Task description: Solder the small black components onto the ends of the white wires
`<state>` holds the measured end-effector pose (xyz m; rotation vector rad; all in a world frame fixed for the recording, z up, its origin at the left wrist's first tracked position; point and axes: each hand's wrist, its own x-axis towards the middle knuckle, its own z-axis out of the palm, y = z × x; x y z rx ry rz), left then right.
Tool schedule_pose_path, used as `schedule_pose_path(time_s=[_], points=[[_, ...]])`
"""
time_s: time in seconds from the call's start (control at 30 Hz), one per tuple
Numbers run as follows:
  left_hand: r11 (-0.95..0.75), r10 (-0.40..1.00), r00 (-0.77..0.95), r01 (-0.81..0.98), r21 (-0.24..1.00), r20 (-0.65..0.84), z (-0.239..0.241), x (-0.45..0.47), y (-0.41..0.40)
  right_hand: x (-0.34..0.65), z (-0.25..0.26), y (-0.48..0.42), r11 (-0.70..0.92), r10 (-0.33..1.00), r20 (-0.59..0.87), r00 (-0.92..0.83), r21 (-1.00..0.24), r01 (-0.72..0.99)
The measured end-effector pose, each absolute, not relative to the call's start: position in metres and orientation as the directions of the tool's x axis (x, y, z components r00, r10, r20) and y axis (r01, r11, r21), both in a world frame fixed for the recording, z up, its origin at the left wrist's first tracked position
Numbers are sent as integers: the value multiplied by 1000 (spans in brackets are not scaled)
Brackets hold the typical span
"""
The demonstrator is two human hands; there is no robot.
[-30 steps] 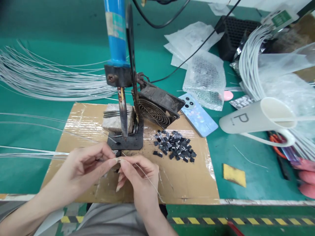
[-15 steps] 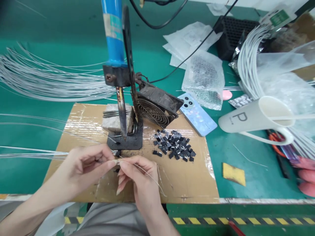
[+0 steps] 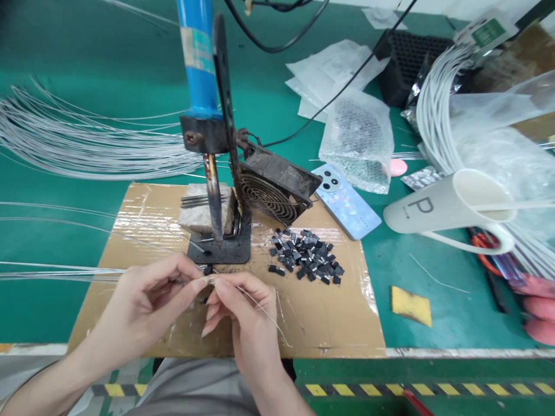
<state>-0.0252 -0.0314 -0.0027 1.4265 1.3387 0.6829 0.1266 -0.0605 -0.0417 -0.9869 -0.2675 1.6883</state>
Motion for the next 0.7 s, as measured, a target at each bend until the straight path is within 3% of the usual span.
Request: schedule_pose_path(time_s=[0.27,0.7], points=[[92,969,185,334,938,-161,-10,-22,-36,122,-39,-60,-342,875,-484,-11,-602,-721],[148,969,146,288,946,-197,-8,-20,-39,123,-39,-60,-348,874,-485,-12,-609,-712]])
